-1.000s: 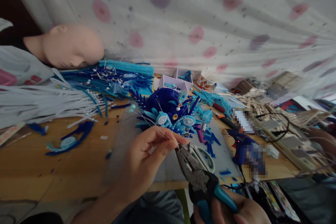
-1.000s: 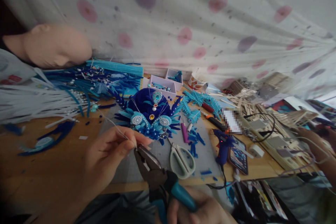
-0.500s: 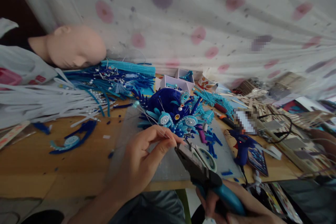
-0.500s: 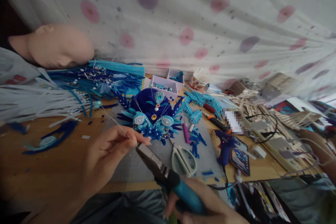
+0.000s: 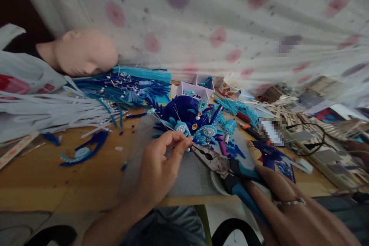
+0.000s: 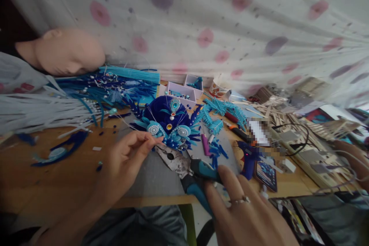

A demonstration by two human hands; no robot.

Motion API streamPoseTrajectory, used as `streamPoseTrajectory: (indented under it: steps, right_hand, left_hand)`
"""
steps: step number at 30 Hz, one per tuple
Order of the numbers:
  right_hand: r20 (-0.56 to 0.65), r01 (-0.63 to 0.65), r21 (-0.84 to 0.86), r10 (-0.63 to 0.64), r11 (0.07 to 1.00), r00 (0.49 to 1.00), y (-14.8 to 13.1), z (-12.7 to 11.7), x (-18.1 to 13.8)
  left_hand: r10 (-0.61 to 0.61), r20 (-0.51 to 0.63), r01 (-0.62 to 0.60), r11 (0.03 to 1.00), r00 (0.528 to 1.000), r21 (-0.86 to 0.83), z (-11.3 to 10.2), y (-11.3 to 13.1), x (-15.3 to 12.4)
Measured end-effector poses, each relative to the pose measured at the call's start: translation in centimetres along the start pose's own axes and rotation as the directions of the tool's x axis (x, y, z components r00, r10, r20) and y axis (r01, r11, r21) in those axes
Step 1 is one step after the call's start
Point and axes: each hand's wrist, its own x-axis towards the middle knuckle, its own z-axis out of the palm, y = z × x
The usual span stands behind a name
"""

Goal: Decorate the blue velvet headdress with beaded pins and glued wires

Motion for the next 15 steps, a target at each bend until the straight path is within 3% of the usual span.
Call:
streamPoseTrajectory:
  steps: [4,6,9,10,12,15]
  right_hand:
    - [-0.063,0.027,-0.125,-0.035,0.992,0.997,0.8,-0.3,-0.7]
    - [-0.114,-0.018,-0.043,0.013,0.999,0.993,1.0,-0.1,-1.0]
    - [-0.102,-0.073,0.262,0.103,0.962,0.989,1.3,0.9,-1.3]
    - [-0.057,-0.091,0.399,0.124,0.912,0.991,1.4,1.4,-1.3]
    - [0.081,-0.166,0.669,0.151,0.725,0.985,1.5,2.2,-1.6]
    - [0.370,-0.391,0.872,0.126,0.296,0.921,1.5,3.1,-2.7]
  left_hand:
    - [-0.072,-0.054,0.073,0.997,0.996,0.030,0.0,0.4,-0.2]
    - [-0.113,-0.059,0.113,0.994,0.992,0.001,-0.2,0.7,-0.6]
    - [-0.161,-0.051,0.157,0.985,0.986,-0.078,-0.6,1.2,-1.0]
    - [-0.166,-0.059,0.160,0.982,0.984,-0.100,-0.8,1.3,-1.1]
    - [-0.161,-0.070,0.152,0.981,0.984,-0.123,-0.9,1.4,-1.2]
    - [-0.130,-0.050,0.122,0.983,0.990,-0.140,-1.0,1.5,-1.1]
